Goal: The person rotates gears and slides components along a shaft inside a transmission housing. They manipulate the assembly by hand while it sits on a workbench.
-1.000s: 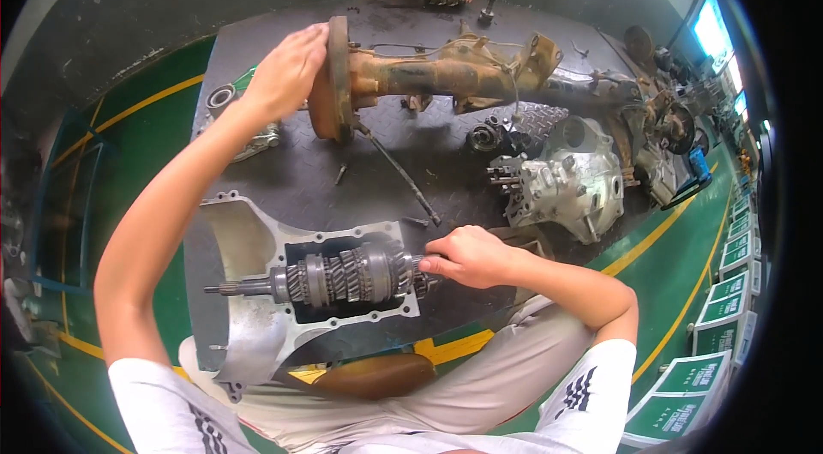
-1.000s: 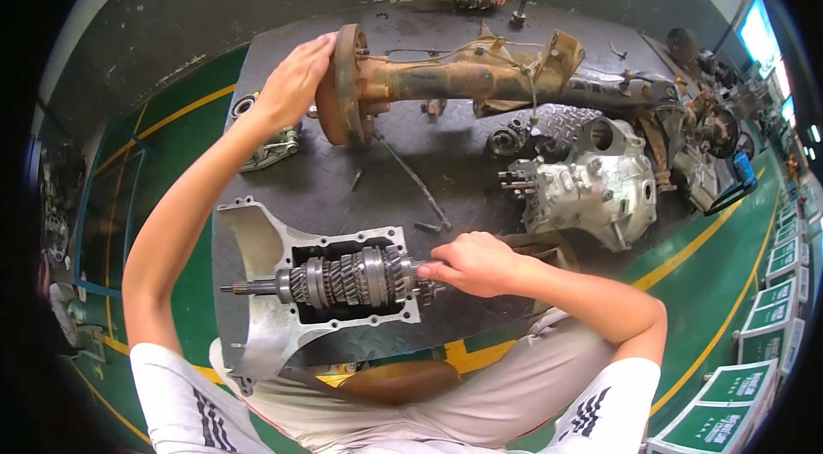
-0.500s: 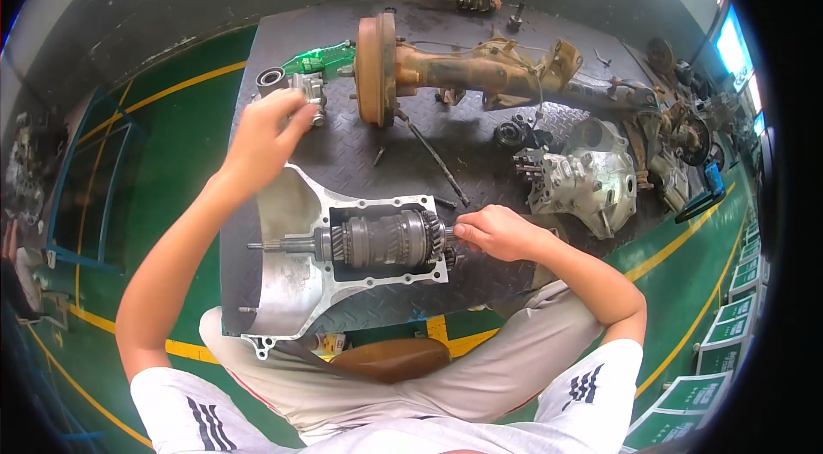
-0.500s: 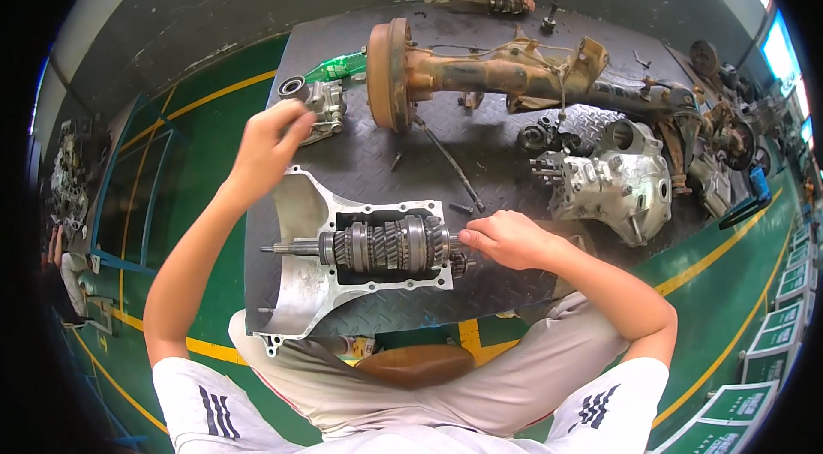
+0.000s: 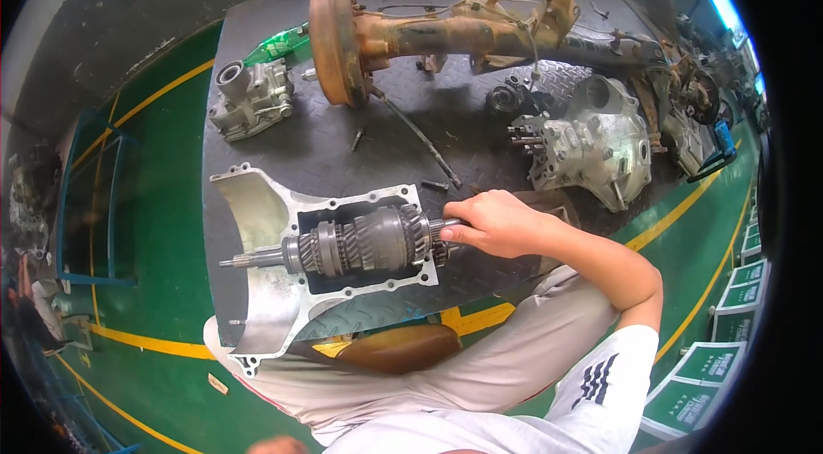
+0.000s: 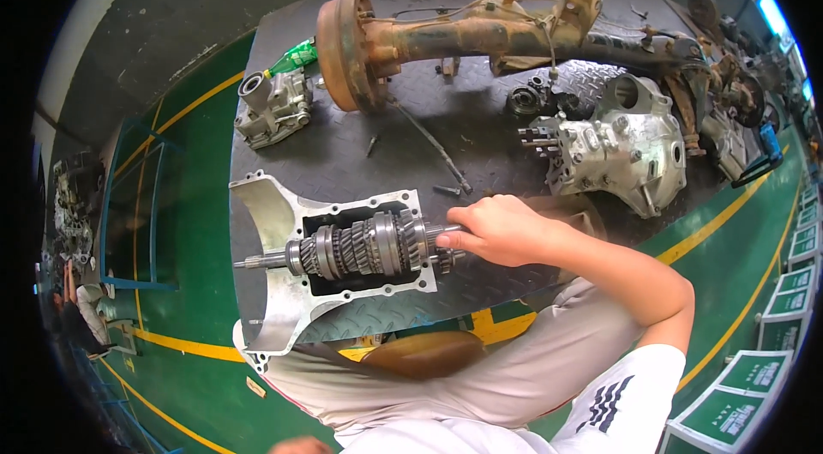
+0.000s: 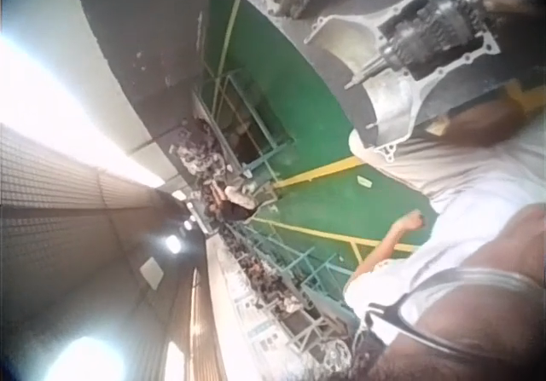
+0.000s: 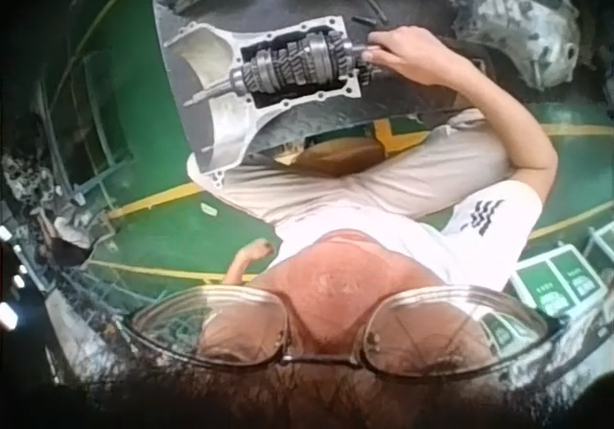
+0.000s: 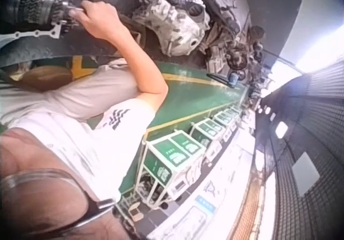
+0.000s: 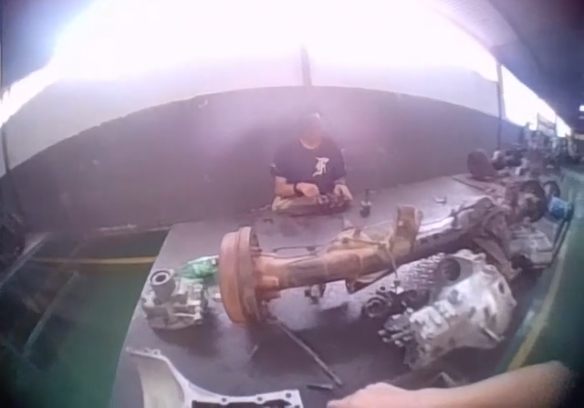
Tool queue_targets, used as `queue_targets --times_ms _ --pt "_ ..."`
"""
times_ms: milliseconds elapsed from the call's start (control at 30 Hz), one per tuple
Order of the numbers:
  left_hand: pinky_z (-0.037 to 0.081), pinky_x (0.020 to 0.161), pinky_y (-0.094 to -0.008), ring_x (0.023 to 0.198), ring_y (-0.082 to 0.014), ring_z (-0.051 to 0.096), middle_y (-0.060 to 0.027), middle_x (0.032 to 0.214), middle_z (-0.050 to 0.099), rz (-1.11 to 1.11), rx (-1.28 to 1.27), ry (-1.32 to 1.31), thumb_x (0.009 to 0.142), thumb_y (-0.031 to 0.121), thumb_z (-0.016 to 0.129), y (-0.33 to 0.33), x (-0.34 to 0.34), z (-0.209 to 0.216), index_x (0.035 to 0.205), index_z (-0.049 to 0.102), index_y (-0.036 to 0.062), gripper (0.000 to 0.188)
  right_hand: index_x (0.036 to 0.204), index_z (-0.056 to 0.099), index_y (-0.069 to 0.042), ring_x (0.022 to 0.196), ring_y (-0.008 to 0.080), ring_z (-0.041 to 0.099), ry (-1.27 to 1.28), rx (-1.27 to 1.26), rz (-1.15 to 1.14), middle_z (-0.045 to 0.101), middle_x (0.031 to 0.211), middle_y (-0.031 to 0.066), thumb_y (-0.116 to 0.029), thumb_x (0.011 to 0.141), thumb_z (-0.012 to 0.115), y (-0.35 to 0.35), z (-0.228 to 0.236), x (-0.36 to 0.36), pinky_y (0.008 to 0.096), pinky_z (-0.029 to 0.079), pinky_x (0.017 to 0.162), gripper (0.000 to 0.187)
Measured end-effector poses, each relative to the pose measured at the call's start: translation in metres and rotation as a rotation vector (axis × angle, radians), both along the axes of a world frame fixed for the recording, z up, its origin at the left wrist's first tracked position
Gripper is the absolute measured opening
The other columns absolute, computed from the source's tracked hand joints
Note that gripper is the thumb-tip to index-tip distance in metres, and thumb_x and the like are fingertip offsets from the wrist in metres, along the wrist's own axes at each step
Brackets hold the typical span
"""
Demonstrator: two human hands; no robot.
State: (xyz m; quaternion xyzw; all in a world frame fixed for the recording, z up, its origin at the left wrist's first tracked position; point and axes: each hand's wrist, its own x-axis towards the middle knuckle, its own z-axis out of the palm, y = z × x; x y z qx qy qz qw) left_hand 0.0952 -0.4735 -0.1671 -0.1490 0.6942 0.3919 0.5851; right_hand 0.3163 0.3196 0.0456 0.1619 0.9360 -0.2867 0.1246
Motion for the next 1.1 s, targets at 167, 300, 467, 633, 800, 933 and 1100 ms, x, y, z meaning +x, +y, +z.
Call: queue_targets --times_ms 167,300,467,633,800,933,1100 --pt "0.058 0.073 -0.0459 0.081 -0.0299 0.070 -0.0124 0.091 0.073 0.502 -0.042 0.041 0.098 0.039 0.061 0.094 -0.027 -0.050 0.106 0.071 0.0068 0.035 0.108 0.066 -0.003 0.092 0.0494 0.068 0.046 0.000 0.006 0.072 0.091 0.0260 -0.059 0.107 0.049 -0.004 -0.003 -0.006 0.0580 0.052 0.082 0.059" --pt "0.057 0.073 -0.0450 0.080 -0.0291 0.069 -0.0119 0.090 0.072 0.526 0.038 0.085 0.098 0.038 0.060 0.155 -0.072 -0.061 0.106 0.070 0.0069 0.034 0.118 0.067 -0.003 0.093 0.0473 0.068 -0.053 0.002 0.002 0.072 0.092 0.0250 -0.055 0.107 0.051 -0.003 0.003 -0.007 0.0558 0.052 0.080 0.055" --pt "0.056 0.072 -0.0439 0.080 -0.0282 0.068 -0.0113 0.089 0.071 0.544 0.083 0.106 0.099 0.037 0.059 0.186 -0.089 -0.063 0.105 0.070 0.0070 0.032 0.118 0.066 -0.003 0.092 0.0478 0.068 -0.012 0.022 0.004 0.071 0.091 0.0257 -0.056 0.107 0.050 -0.003 0.002 -0.007 0.0561 0.051 0.081 0.057" --pt "0.056 0.072 -0.0428 0.079 -0.0272 0.067 -0.0106 0.089 0.070 0.564 0.080 0.115 0.100 0.036 0.058 0.188 -0.086 -0.066 0.105 0.069 0.0072 0.031 0.116 0.065 -0.003 0.091 0.0482 0.068 -0.032 0.012 0.017 0.071 0.089 0.0249 -0.058 0.107 0.050 -0.001 0.000 -0.007 0.0563 0.051 0.080 0.058" --pt "0.055 0.072 -0.0416 0.079 -0.0262 0.066 -0.0100 0.088 0.069 0.587 0.057 0.122 0.101 0.035 0.058 0.176 -0.081 -0.069 0.104 0.069 0.0073 0.030 0.104 0.067 -0.004 0.087 0.0490 0.068 0.027 0.021 -0.002 0.071 0.085 0.0240 -0.060 0.107 0.051 -0.006 0.001 -0.006 0.0575 0.052 0.078 0.058" --pt "0.055 0.071 -0.0408 0.078 -0.0255 0.066 -0.0094 0.088 0.069 0.603 0.042 0.134 0.101 0.034 0.057 0.171 -0.085 -0.069 0.104 0.068 0.0074 0.029 0.101 0.066 -0.004 0.084 0.0485 0.068 0.035 0.037 -0.007 0.071 0.083 0.0235 -0.060 0.106 0.052 -0.006 -0.004 -0.008 0.0569 0.052 0.075 0.058" --pt "0.054 0.071 -0.0396 0.078 -0.0245 0.065 -0.0088 0.087 0.068 0.621 0.027 0.170 0.102 0.033 0.056 0.172 -0.102 -0.061 0.103 0.068 0.0076 0.028 0.097 0.065 -0.005 0.079 0.0475 0.068 0.106 0.062 -0.032 0.071 0.081 0.0229 -0.058 0.105 0.055 -0.007 -0.011 -0.006 0.0559 0.053 0.069 0.055"
